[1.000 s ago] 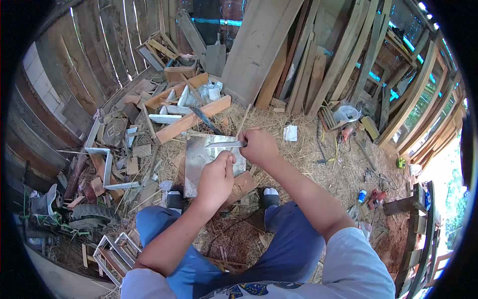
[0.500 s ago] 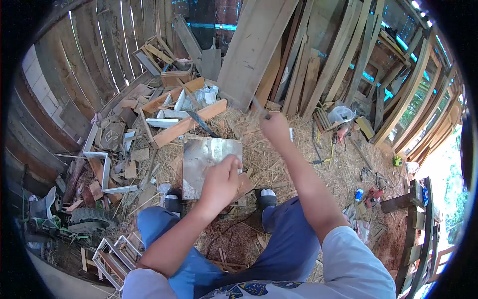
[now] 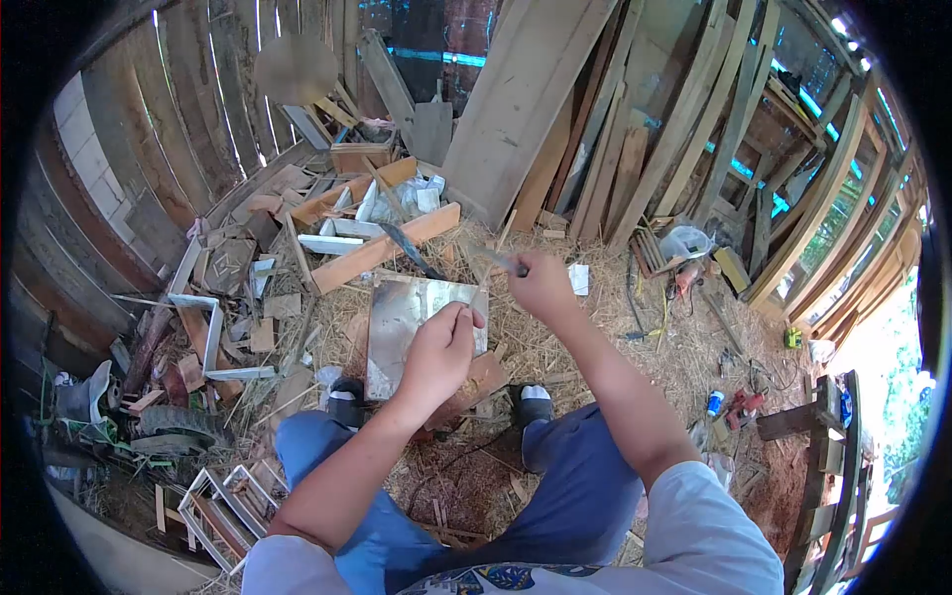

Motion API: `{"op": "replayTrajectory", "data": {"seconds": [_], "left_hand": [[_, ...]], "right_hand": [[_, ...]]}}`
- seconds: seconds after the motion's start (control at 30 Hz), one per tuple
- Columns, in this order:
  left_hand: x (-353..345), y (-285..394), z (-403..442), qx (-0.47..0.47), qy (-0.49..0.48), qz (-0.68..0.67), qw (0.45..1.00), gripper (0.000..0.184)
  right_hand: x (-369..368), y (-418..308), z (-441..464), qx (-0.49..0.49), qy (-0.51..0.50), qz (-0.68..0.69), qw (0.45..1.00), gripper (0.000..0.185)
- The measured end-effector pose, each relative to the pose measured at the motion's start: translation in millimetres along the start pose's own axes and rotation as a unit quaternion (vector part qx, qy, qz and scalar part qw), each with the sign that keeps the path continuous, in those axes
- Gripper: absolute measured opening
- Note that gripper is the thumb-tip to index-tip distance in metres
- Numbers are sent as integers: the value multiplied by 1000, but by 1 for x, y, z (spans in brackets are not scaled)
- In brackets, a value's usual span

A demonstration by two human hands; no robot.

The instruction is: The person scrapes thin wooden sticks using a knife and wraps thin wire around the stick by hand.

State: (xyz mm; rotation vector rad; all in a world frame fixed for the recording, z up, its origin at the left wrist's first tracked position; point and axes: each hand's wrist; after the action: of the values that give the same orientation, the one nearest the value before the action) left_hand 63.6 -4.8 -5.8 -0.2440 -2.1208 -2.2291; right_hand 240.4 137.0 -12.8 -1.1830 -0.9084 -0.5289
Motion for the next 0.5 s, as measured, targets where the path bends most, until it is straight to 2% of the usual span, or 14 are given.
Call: {"op": "replayTrajectory", "data": {"seconds": [0.1, 0.17, 0.23, 0.5], "left_hand": [[-2, 1, 1, -12, -10, 13, 1000, 26], [-2, 4, 2, -34, 19, 33, 999, 22], [0, 5, 1, -35, 21, 52, 998, 21], [-3, 12, -6, -52, 38, 92, 994, 20]], "right_hand": [[-2, -21, -8, 18, -42, -30, 998, 21], [-2, -27, -11, 32, -56, -50, 997, 18], [-2, -30, -14, 88, -56, -34, 994, 11], [-1, -34, -14, 62, -52, -59, 995, 7]]}}
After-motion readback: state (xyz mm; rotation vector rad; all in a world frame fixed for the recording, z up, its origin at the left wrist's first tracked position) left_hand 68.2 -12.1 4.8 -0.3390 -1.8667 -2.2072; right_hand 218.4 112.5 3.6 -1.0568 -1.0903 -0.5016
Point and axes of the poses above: each hand's wrist, its own z-axis towards the middle knuckle, its own x-axis out of the back of the hand, y = z × x, and after that the axes turned 9 degrees about -y, right-handed
